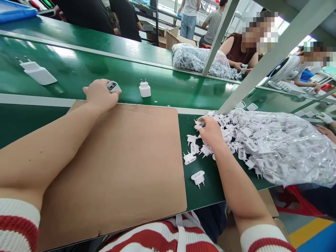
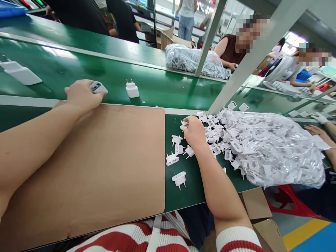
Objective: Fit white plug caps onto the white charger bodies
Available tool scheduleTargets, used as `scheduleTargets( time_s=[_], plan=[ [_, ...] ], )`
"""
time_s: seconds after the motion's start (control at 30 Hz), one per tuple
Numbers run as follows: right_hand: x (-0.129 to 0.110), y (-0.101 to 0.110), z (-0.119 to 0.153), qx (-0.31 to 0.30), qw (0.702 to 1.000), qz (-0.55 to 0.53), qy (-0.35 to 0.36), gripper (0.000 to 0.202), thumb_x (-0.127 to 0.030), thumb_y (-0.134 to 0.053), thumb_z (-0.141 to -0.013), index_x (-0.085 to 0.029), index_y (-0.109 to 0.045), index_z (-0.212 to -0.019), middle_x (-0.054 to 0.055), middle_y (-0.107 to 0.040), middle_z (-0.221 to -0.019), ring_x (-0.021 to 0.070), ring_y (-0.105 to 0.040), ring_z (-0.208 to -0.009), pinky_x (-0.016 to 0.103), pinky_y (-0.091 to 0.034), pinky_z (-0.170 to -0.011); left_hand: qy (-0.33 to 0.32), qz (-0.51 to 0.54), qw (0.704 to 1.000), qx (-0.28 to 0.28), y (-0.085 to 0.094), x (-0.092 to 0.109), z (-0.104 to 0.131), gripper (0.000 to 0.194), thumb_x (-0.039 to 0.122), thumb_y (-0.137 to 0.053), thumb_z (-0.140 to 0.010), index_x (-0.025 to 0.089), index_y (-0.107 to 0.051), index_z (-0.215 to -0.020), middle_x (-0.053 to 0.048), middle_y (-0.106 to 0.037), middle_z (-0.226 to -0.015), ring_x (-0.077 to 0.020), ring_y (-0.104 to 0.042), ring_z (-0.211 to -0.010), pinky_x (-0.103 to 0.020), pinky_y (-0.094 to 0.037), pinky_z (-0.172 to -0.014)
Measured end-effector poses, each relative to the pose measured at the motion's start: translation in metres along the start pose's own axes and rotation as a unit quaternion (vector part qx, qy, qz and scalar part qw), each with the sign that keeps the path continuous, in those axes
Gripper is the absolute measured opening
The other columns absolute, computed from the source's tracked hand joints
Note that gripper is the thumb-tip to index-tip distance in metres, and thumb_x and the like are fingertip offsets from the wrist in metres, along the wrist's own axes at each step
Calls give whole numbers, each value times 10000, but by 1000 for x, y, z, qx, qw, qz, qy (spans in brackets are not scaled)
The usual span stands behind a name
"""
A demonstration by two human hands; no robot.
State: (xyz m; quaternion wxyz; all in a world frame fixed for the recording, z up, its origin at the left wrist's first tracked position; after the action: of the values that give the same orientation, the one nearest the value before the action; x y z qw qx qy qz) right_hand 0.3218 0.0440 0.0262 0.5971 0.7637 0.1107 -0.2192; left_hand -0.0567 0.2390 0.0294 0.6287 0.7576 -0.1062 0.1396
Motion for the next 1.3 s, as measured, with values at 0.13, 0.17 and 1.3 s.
scheduleTargets(
  time_s=[0.13, 0.17, 1.3],
  plan=[
    [-14, 9, 14, -43, 922, -384, -35, 472, -335, -726, -844, -226, -641, -1295, 70, -731, -1219, 230, -705, -1125, 461, -574, -1063, -151, 120, 981, 37, 12, 51, 65, 496, 447, -581, -930, 160, -646, -1330, -94, -661, -1328, -274, -580, -1179, -395, -439, -1056],
    [-18, 10, 18, -75, 878, -470, -52, 448, -347, -754, -819, -228, -673, -1243, 62, -738, -1228, 239, -709, -1150, 474, -565, -1091, -200, 158, 967, -8, 11, 66, 86, 502, 456, -597, -926, 170, -650, -1336, -86, -670, -1328, -268, -598, -1160, -375, -456, -1042],
    [-76, -14, 61, 69, 978, -144, 136, 152, -359, -780, -878, -332, -803, -1026, 19, -807, -1028, 256, -735, -1011, 440, -621, -863, -343, 377, 827, -237, -36, 106, 182, 277, 477, -688, -885, 225, -777, -956, -66, -711, -992, -250, -649, -961, -360, -525, -869]
  ],
)
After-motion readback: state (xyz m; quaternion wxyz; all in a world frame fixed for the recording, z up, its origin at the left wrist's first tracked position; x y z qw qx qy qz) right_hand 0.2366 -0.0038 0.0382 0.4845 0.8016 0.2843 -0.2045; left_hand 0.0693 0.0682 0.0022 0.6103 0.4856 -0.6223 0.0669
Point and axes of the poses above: each hand's wrist, its own z-axis away from the middle knuckle, its own y-axis out of the back of the hand, x = y × z, the point moved 3 cm from there along -z, towards the middle knuckle
